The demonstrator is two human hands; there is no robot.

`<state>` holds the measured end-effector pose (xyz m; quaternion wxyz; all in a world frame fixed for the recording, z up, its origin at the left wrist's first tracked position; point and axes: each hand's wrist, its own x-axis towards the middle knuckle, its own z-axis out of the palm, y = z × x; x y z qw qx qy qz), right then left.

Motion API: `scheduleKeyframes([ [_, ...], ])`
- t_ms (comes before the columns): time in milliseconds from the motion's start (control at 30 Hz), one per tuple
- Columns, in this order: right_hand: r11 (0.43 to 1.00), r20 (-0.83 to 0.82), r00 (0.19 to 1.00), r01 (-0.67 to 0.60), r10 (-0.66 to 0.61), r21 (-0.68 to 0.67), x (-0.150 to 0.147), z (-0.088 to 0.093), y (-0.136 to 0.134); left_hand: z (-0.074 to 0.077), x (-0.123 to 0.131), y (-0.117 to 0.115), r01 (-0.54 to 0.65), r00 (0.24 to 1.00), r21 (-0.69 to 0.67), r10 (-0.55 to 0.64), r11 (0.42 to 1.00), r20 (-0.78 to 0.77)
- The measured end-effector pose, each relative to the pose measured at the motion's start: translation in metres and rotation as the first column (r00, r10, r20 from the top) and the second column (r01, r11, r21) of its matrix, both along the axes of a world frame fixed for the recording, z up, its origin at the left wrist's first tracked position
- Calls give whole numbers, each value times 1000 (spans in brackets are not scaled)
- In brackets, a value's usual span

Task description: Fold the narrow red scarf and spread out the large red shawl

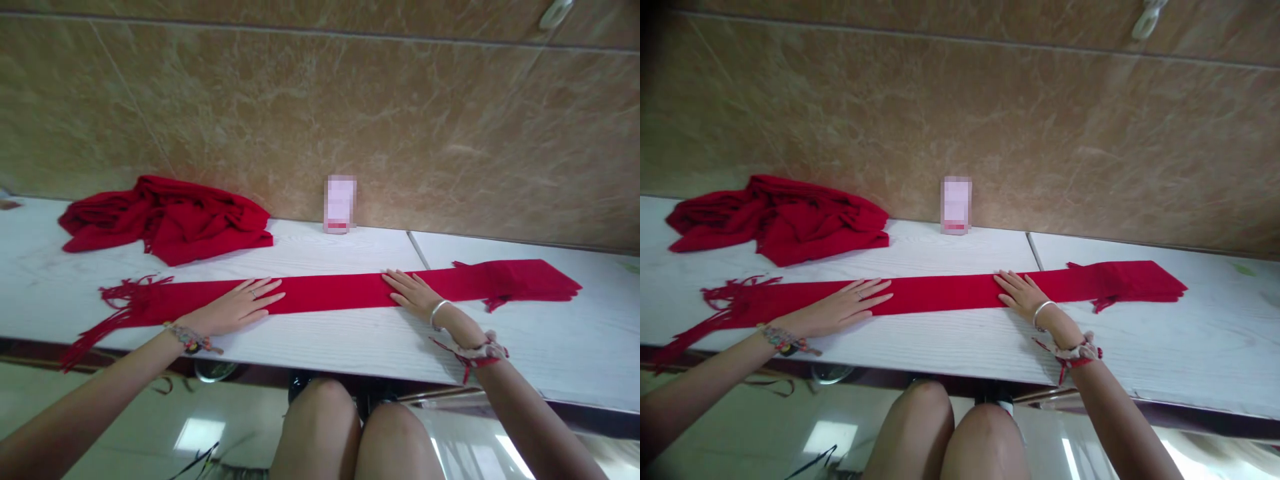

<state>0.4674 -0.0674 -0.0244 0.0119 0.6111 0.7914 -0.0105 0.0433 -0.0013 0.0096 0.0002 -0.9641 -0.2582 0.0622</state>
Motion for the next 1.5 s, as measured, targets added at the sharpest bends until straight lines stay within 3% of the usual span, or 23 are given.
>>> scheduleKeyframes([
  [167,1000,10,1000,21,-21,-17,-2,4,4,-6,-68,-7,-205,979,71,205,976,5],
  [267,999,13,999,-32,32,-2,-26,13,12,-8,-98,-10,-311,950,80,312,947,7],
  [367,981,-15,981,-195,195,3,-81,27,22,-9,-119,-10,-392,920,87,392,916,15],
  [500,911,-62,911,-410,407,-45,-172,43,34,-9,-136,-8,-490,872,115,488,864,43],
  [633,859,-102,858,-510,503,-55,-229,43,45,-10,-153,-4,-573,819,131,570,809,62],
  [800,873,-96,874,-483,476,-69,-243,33,52,-15,-178,0,-677,728,208,683,706,54],
  [900,875,-97,876,-479,472,-67,-243,31,52,-14,-174,2,-719,687,247,718,650,111],
  [933,876,-97,876,-479,473,-59,-243,31,51,-11,-168,3,-695,714,242,689,677,124],
  [1033,868,-102,863,-497,494,-1,-244,31,48,1,-145,2,-483,876,160,471,861,109],
  [1100,848,-114,840,-526,530,66,-246,30,46,12,-135,0,-366,930,106,358,925,80],
  [1233,800,-130,791,-575,597,172,-256,30,42,25,-144,-5,-370,927,116,374,922,-10],
  [1500,727,0,743,-655,669,207,-291,32,47,29,-180,-9,-375,920,123,385,919,-72],
])
